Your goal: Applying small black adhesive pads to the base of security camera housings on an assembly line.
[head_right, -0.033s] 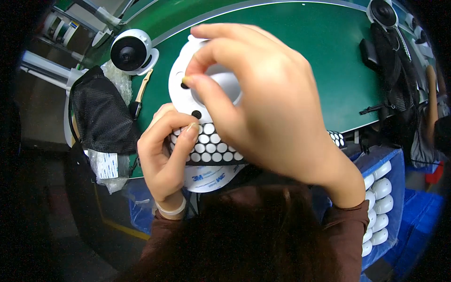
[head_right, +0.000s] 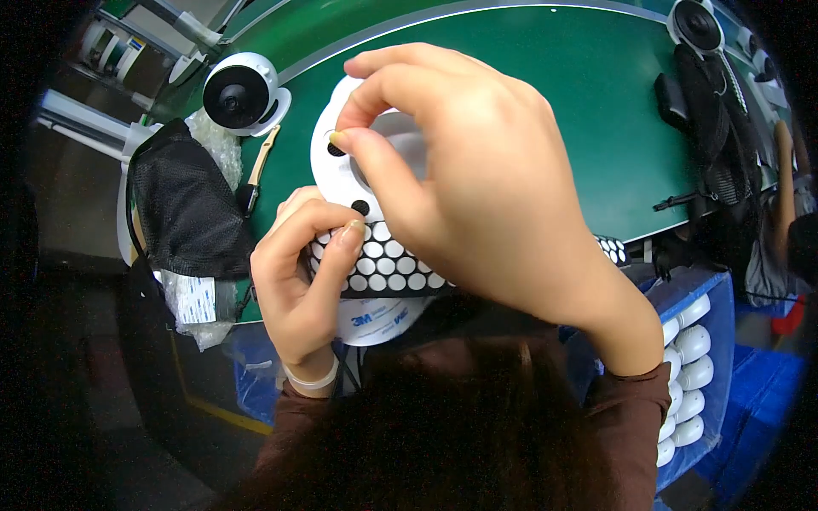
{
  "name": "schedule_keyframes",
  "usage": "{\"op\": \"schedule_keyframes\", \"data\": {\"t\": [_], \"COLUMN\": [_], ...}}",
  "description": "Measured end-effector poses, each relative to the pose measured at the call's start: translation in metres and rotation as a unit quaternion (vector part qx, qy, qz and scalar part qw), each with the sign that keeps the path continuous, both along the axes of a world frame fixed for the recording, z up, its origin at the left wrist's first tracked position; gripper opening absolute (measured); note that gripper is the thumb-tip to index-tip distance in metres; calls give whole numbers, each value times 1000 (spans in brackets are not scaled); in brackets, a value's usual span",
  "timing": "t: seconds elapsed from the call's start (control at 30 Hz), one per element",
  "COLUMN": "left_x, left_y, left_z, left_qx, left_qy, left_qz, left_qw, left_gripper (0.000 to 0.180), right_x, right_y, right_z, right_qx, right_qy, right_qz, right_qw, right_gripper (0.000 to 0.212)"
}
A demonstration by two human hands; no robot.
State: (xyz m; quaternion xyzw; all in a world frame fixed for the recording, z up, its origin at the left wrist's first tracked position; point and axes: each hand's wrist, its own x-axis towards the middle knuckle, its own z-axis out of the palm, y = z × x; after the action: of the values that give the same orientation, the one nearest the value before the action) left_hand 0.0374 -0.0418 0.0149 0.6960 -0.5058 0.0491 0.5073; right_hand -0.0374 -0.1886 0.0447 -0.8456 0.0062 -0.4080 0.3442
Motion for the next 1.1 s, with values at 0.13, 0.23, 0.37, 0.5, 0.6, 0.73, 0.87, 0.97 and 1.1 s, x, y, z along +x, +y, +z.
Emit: {"op": "schedule_keyframes", "data": {"t": [0.13,0.23,0.37,0.5,0.6,0.73,0.87,0.97,1.1], "left_x": [0,0,1,0,1,1,2,9,14], "left_y": [2,1,1,1,2,1,-2,4,18], "left_z": [4,3,2,3,2,2,6,2,0], "left_qx": [28,24,26,24,21,19,6,16,-36], "left_qy": [-20,-20,-34,-31,-35,-29,-42,-24,92], "left_qz": [9,12,8,12,11,12,-16,-17,0], "left_qw": [999,999,999,999,999,999,999,999,995], "left_gripper": [4,4,4,4,4,4,4,5,3], "right_x": [4,5,8,9,9,10,12,30,38], "right_y": [6,6,8,10,9,-9,-13,-24,-47], "right_z": [7,5,3,3,5,15,26,33,52], "right_qx": [12,0,-23,-25,-74,-5,-79,-32,192], "right_qy": [34,28,23,26,16,70,166,245,342], "right_qz": [-23,-33,-45,-54,-60,-13,19,134,118], "right_qw": [999,999,998,998,995,997,983,960,912], "right_gripper": [7,7,6,5,5,10,20,22,27]}}
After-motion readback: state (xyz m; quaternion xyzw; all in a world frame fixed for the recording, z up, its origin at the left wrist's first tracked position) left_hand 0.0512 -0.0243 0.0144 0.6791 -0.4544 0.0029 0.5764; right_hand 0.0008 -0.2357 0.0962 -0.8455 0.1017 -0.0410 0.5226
